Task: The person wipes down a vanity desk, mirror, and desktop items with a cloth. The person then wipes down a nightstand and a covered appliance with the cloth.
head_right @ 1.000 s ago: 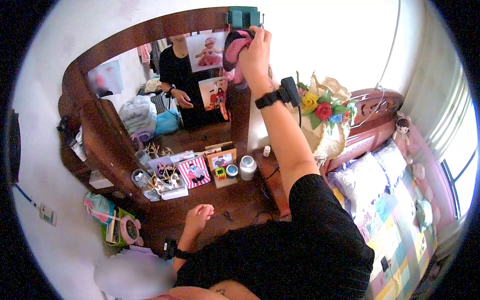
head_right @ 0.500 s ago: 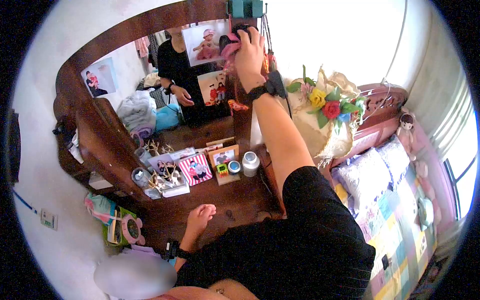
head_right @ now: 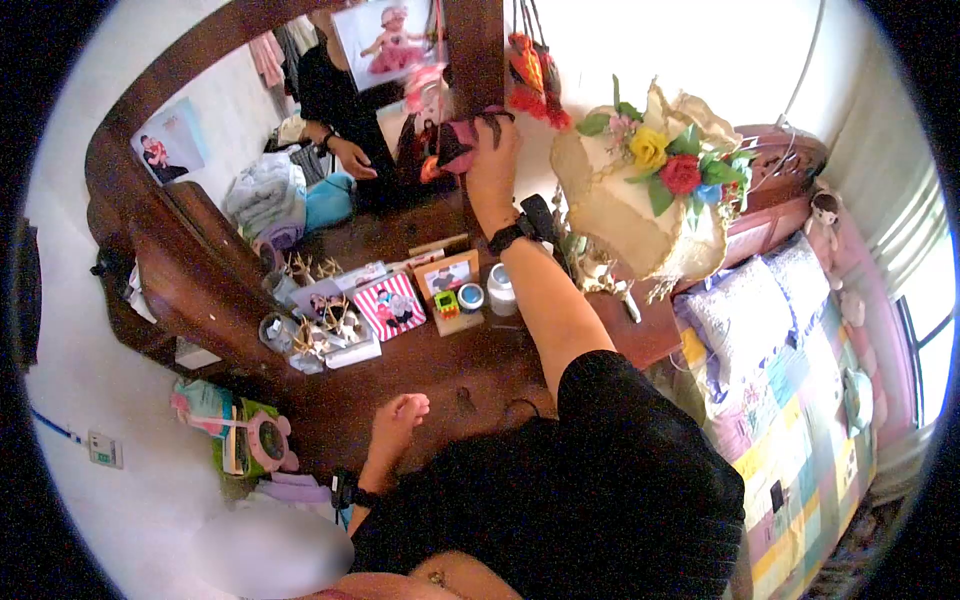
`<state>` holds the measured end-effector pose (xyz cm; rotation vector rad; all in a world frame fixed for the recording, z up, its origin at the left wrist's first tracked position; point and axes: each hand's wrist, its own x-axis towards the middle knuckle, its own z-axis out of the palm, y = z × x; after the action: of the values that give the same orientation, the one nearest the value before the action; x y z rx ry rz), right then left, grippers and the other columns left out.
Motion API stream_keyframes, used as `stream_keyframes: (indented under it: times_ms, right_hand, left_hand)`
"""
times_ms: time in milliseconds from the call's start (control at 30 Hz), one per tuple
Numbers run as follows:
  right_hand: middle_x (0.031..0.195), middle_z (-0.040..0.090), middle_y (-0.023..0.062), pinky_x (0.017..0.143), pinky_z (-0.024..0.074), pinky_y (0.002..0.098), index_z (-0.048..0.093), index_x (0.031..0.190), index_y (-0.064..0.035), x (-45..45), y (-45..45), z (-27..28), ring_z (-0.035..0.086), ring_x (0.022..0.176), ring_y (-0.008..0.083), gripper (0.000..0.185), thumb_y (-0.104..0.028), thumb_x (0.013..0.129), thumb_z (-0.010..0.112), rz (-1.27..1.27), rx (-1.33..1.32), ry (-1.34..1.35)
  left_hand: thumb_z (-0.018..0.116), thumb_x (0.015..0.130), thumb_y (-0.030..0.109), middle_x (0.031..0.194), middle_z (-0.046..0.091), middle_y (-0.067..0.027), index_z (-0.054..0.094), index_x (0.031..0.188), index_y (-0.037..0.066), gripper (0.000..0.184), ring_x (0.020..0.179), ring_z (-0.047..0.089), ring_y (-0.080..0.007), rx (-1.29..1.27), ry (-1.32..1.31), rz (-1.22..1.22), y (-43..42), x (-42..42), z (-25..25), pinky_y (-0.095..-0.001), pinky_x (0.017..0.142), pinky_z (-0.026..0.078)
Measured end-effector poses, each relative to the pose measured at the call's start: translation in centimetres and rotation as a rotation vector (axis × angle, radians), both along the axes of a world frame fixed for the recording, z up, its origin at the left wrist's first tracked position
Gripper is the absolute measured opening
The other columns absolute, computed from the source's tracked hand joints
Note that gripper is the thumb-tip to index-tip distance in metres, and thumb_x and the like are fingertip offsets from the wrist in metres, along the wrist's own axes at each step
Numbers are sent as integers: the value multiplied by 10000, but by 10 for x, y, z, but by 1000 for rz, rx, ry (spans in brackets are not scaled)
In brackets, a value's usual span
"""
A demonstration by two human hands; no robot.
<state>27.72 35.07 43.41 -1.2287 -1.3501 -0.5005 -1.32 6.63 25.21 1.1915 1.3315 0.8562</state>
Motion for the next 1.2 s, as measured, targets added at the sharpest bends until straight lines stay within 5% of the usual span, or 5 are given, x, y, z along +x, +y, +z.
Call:
stream_keyframes:
  times_ms: [433,600,800,967,1200]
  right_hand:
    - [1300,406,306,1068,354,546,451,1194,56,-5,4,-179,401,1208,509,433,50,794,618,-166,-461,351]
    - [1124,652,246,928,528,473,572,1195,12,23,-4,-197,643,1033,440,361,3,835,547,-43,-584,451]
    - [1131,666,166,852,568,385,515,1316,13,0,-76,-93,682,973,272,378,70,946,459,1091,-586,1397]
    - [991,642,91,843,513,346,549,1205,-46,-70,-151,-18,626,940,234,378,7,852,674,799,-437,372]
    - [1469,420,256,1163,317,475,368,1494,-11,-63,-210,66,383,1368,432,753,-35,819,700,915,-269,-20]
  left_hand:
    - [611,998,349,912,748,-57,734,1079,8,372,810,669,-142,-12,149,4,-26,-6,-9,-301,743,525]
    - [606,1014,317,951,740,-38,734,1072,14,334,823,671,-138,42,107,16,-7,-7,17,-286,747,519]
    - [568,1044,329,1203,684,-136,613,1305,1,421,1062,679,-215,82,-144,61,38,22,84,-336,893,547]
    - [613,1014,452,1363,578,-148,250,1583,74,774,1242,572,-249,138,-645,40,74,70,165,-413,969,542]
    - [697,981,239,1059,667,-13,595,1294,41,384,892,597,-62,545,-561,398,109,68,276,-226,789,478]
